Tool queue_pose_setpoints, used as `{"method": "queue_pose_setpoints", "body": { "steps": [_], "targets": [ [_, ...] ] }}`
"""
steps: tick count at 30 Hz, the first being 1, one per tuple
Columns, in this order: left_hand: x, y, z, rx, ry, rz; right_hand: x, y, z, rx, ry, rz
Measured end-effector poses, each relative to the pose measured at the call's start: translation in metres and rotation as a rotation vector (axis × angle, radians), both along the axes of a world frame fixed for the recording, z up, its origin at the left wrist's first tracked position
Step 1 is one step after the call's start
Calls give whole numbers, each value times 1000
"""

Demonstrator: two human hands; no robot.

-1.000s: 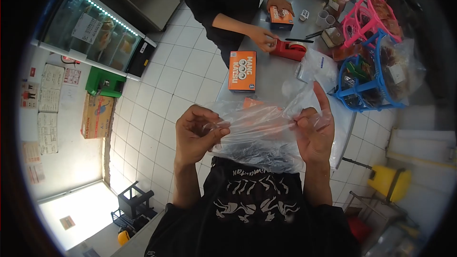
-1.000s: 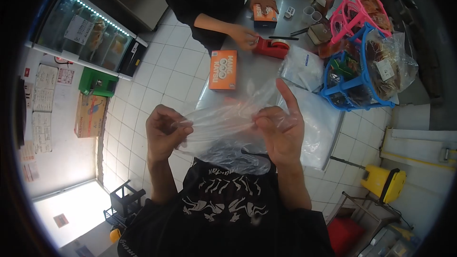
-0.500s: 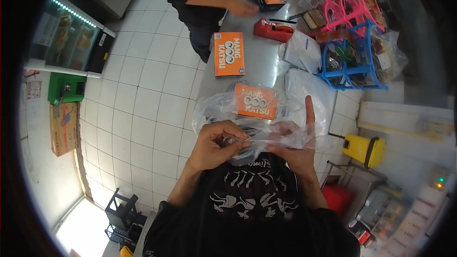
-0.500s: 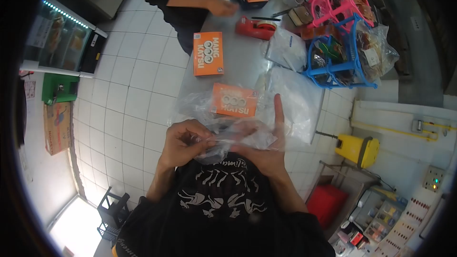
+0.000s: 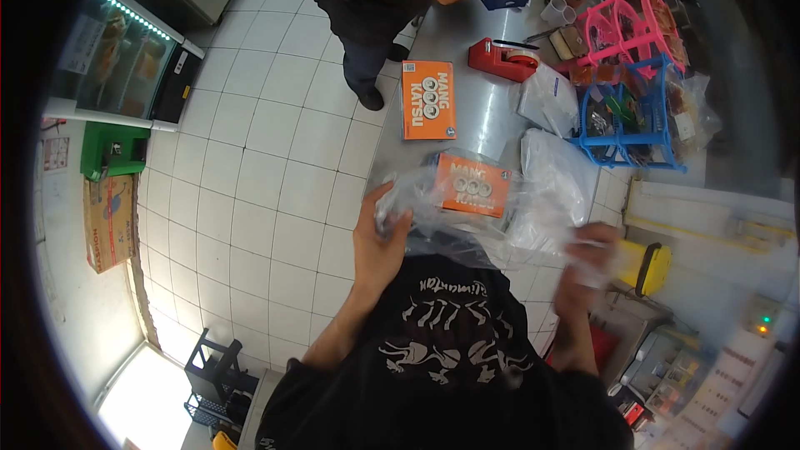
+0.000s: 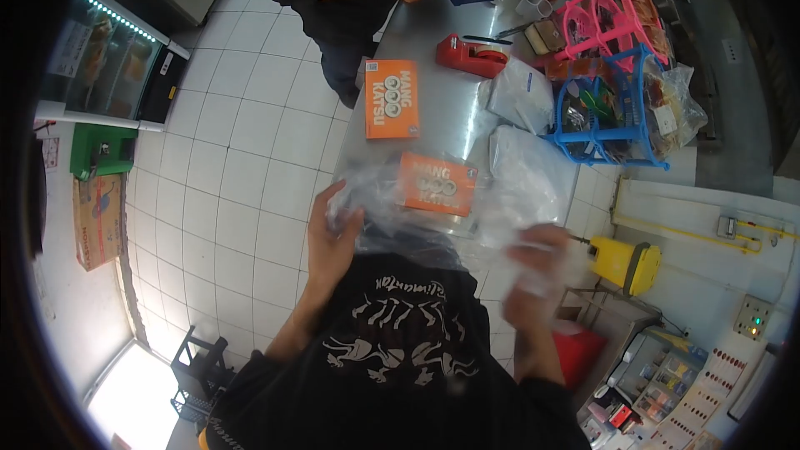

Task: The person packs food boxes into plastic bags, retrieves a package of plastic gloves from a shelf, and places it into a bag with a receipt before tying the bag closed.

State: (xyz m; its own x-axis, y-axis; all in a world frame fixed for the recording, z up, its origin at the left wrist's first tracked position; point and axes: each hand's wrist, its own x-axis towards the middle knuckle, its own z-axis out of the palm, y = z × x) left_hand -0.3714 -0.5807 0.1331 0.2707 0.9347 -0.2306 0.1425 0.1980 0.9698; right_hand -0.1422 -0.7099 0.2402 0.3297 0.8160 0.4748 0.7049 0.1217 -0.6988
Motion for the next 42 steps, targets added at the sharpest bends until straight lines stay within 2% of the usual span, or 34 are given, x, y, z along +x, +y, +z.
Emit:
{"method": "queue_pose_setpoints", "body": {
  "steps": [2,3,5,6,8,12,14,15,16,17,18,19,20,21,22,23,24,26,28,29,31,32,33,35,36,37,38,39,41,42],
  "targets": [
    [19,12,-3,21,-220,95,-18,17,-32,-295,19,250],
    [25,16,5,30,-228,86,-21,36,-40,-731,164,241],
    [38,21,27,168,-209,-232,-20,57,-84,-759,101,273],
    [45,17,33,180,-221,-242,-13,69,-104,-749,91,259],
    [54,4,42,294,-330,-462,5,95,-133,-370,-282,310],
    [59,6,25,383,-285,-435,28,112,-134,-509,-146,373],
    [49,19,28,-53,-286,-358,37,115,-113,-806,386,255],
    [55,18,20,156,-250,-348,37,119,-124,-793,385,248],
    [60,19,25,161,-251,-362,36,119,-150,-613,663,300],
    [63,19,32,163,-254,-506,36,115,-179,-417,936,343],
    [66,17,40,164,-256,-647,49,111,-218,-407,943,330],
    [69,13,44,129,-263,-623,70,115,-261,-417,398,528],
    [69,14,49,136,-258,-640,80,117,-283,-410,-157,684],
    [67,15,54,219,-311,-558,75,116,-285,-402,-150,667],
    [68,18,56,306,-369,-468,73,119,-288,-611,-489,416],
    [68,22,56,318,-374,-477,76,123,-289,-807,-822,142],
    [64,24,54,415,-387,-455,82,122,-290,-809,-816,128],
    [56,27,57,494,-397,-443,108,106,-319,-660,-366,204],
    [51,33,69,620,-140,-380,131,98,-350,-482,76,284],
    [46,35,68,620,-129,-376,132,101,-358,-381,293,326],
    [34,36,65,389,-81,-298,82,122,-207,-819,-219,181],
    [32,35,62,384,-70,-290,52,136,-120,-1023,-493,171],
    [31,34,59,282,-153,-231,49,131,-126,-1026,-492,184],
    [36,34,58,174,-240,-165,51,115,-146,-664,-609,174],
    [40,37,61,-6,-407,-147,53,119,-159,-671,-606,176],
    [42,36,65,-192,-570,-127,55,129,-171,-991,-449,211],
    [44,36,69,-195,-572,-121,60,138,-175,-1299,-288,247],
    [42,37,74,-206,-562,-114,67,138,-175,-1301,-290,255],
    [36,43,78,-209,-546,-96,77,140,-163,-1001,-294,502],
    [32,46,79,-220,-523,-37,77,129,-151,-999,-293,509]
  ]
}}
